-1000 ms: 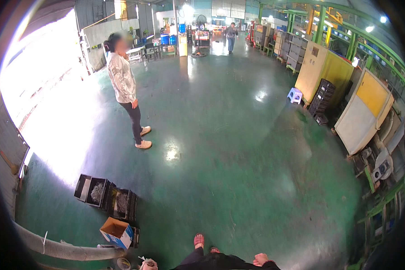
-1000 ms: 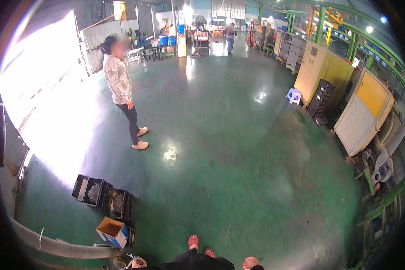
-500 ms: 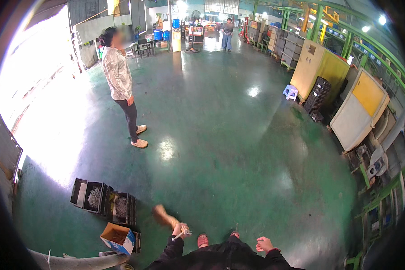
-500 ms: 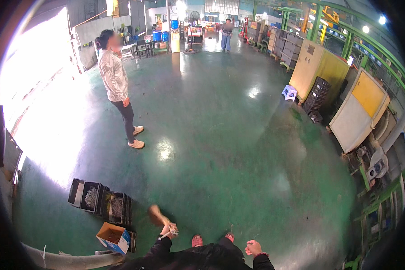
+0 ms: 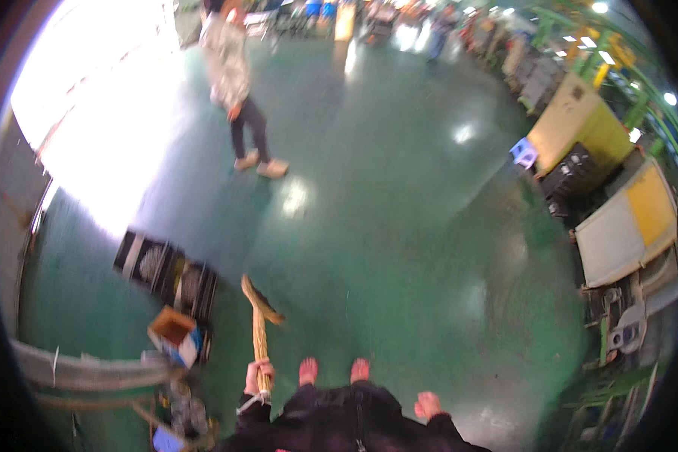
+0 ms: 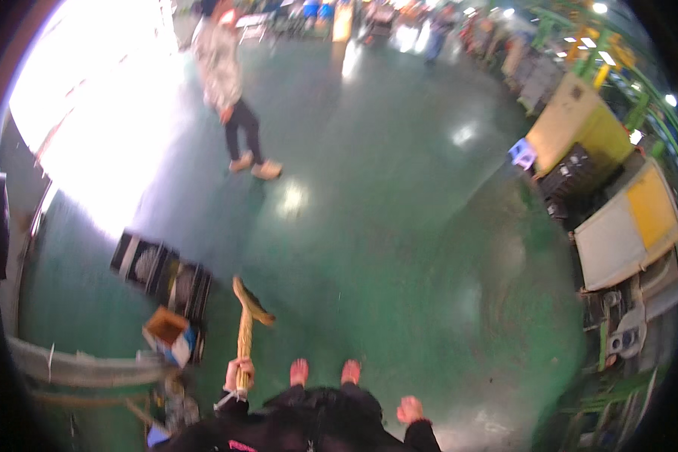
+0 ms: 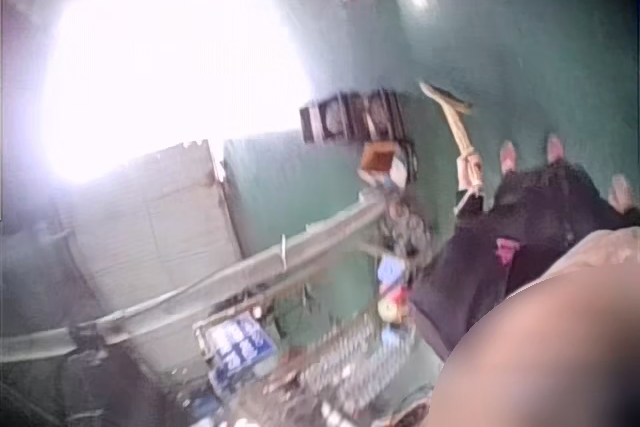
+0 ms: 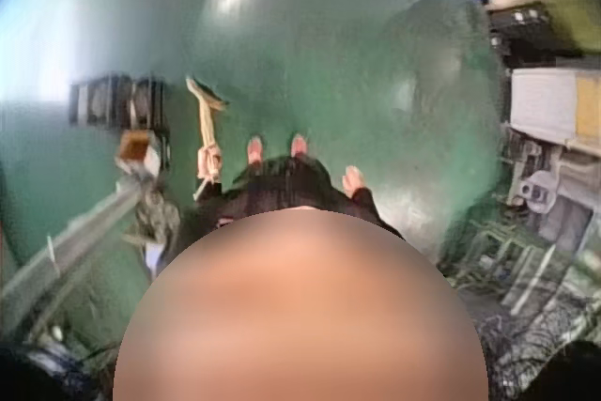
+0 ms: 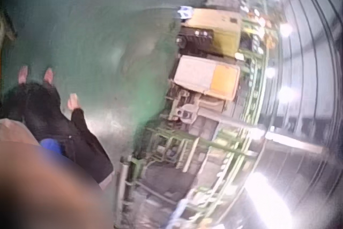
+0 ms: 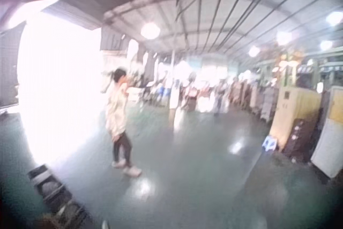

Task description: The person sweeps a large green factory floor using a traditional straw broom. They move systematically across the area, gathering debris into piles and navigating around equipment, crates, and other workers. The person occasionally pauses to adjust their position or the broom.

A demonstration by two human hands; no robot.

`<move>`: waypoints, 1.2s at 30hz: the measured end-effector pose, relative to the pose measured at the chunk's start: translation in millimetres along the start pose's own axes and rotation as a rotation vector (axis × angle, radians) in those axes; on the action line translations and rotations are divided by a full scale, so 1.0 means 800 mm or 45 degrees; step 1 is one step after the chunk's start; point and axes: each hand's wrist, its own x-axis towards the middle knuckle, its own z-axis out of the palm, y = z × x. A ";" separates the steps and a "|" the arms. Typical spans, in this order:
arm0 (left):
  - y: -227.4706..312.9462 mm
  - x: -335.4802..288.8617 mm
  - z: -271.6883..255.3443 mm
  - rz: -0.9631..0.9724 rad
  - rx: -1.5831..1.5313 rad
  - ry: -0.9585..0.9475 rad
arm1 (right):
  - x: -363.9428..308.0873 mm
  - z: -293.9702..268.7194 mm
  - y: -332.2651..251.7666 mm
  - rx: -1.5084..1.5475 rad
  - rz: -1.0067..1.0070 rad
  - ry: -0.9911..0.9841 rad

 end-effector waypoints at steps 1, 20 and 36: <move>-0.017 -0.018 -0.018 0.144 0.047 -0.033 | 0.011 -0.005 -0.017 0.170 -0.039 -0.061; -0.232 0.054 -0.155 -0.417 0.691 0.672 | 0.092 -0.121 -0.064 -0.281 0.099 -0.245; -0.215 0.115 -0.002 -0.281 0.468 0.031 | 0.073 -0.087 -0.086 -0.417 0.112 -0.480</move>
